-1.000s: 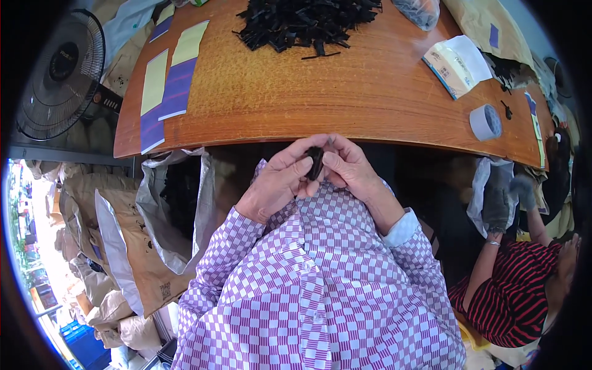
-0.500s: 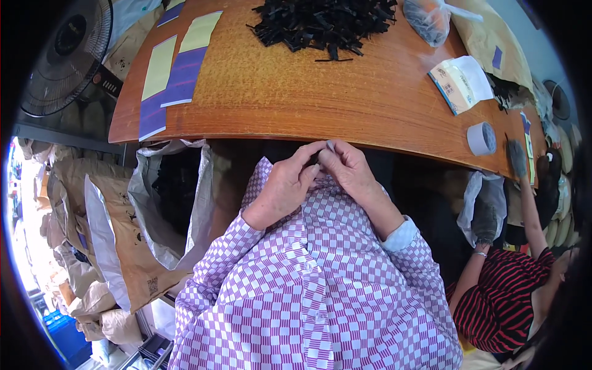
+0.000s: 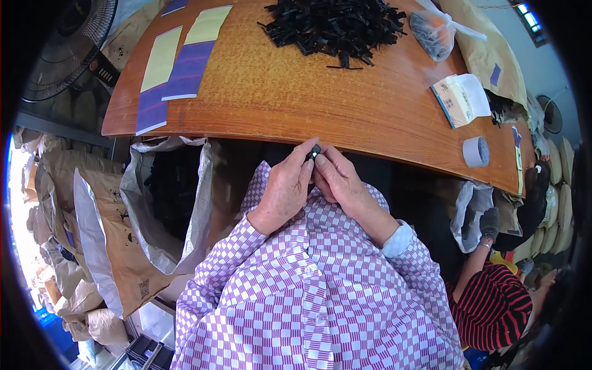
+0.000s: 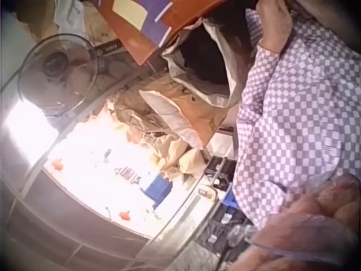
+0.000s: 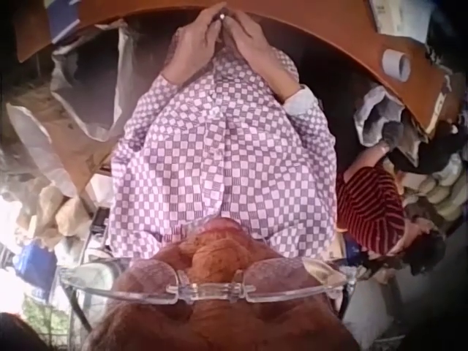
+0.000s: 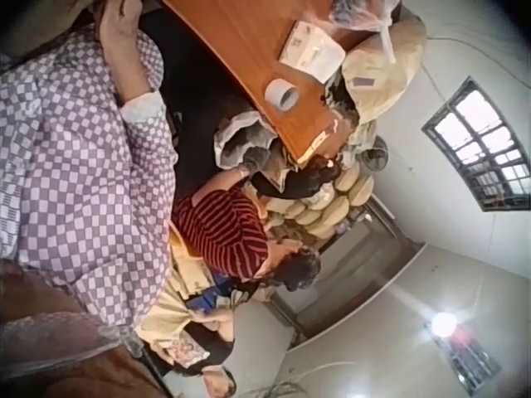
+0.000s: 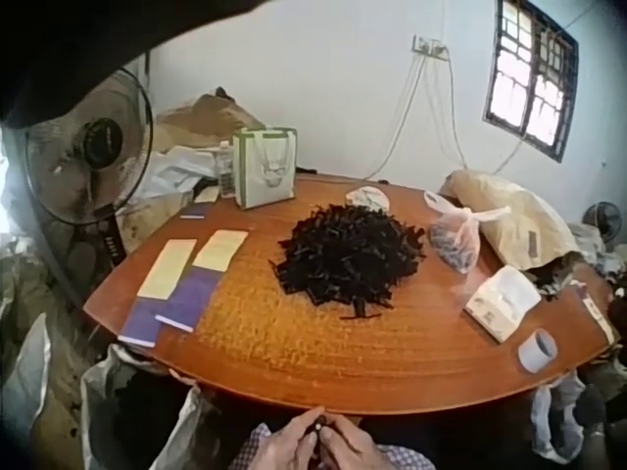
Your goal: The recorder is manually sorting through a pile of small black items on a table, picking out specific pieces.
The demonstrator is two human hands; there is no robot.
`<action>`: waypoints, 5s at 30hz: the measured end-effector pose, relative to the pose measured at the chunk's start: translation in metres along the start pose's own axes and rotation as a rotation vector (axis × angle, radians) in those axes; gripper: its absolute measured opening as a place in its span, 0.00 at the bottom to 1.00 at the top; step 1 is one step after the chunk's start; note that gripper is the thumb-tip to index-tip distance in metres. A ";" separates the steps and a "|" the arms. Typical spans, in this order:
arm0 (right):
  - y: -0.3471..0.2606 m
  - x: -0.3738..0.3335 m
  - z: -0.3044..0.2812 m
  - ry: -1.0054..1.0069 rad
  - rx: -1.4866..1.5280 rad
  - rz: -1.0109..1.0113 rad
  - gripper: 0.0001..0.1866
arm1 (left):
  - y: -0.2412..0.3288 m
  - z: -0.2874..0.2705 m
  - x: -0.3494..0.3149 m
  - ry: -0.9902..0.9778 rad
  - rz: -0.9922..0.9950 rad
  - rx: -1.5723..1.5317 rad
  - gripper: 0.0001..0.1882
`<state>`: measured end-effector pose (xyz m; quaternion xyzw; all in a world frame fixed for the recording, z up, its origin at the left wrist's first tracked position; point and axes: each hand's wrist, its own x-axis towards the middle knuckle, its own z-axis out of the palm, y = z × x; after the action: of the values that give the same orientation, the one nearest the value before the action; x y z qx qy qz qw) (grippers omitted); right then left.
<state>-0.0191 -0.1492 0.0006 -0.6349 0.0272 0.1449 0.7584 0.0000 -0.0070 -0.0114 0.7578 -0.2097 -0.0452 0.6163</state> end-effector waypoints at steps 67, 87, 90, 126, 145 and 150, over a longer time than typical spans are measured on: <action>-0.001 -0.010 -0.012 0.058 -0.049 -0.106 0.16 | 0.006 0.015 0.004 0.113 0.060 0.000 0.18; 0.038 0.001 -0.034 0.078 0.096 -0.261 0.13 | 0.019 0.011 0.013 0.026 -0.279 -0.430 0.21; 0.036 0.001 -0.040 0.083 -0.167 -0.419 0.11 | 0.016 0.001 0.011 -0.012 -0.338 -0.657 0.20; 0.010 -0.011 -0.027 -0.025 -0.355 -0.117 0.08 | 0.003 0.010 0.000 -0.113 -0.301 -0.238 0.15; -0.025 0.009 -0.032 -0.156 -0.365 -0.204 0.10 | 0.027 -0.004 0.006 0.145 -0.141 0.077 0.11; -0.067 0.081 -0.105 0.517 -0.927 -0.443 0.15 | 0.010 -0.118 -0.012 0.424 -0.009 0.569 0.09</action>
<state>0.0908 -0.2459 0.0264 -0.9064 0.0117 -0.1804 0.3818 0.0248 0.1036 0.0238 0.8926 -0.0780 0.1706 0.4099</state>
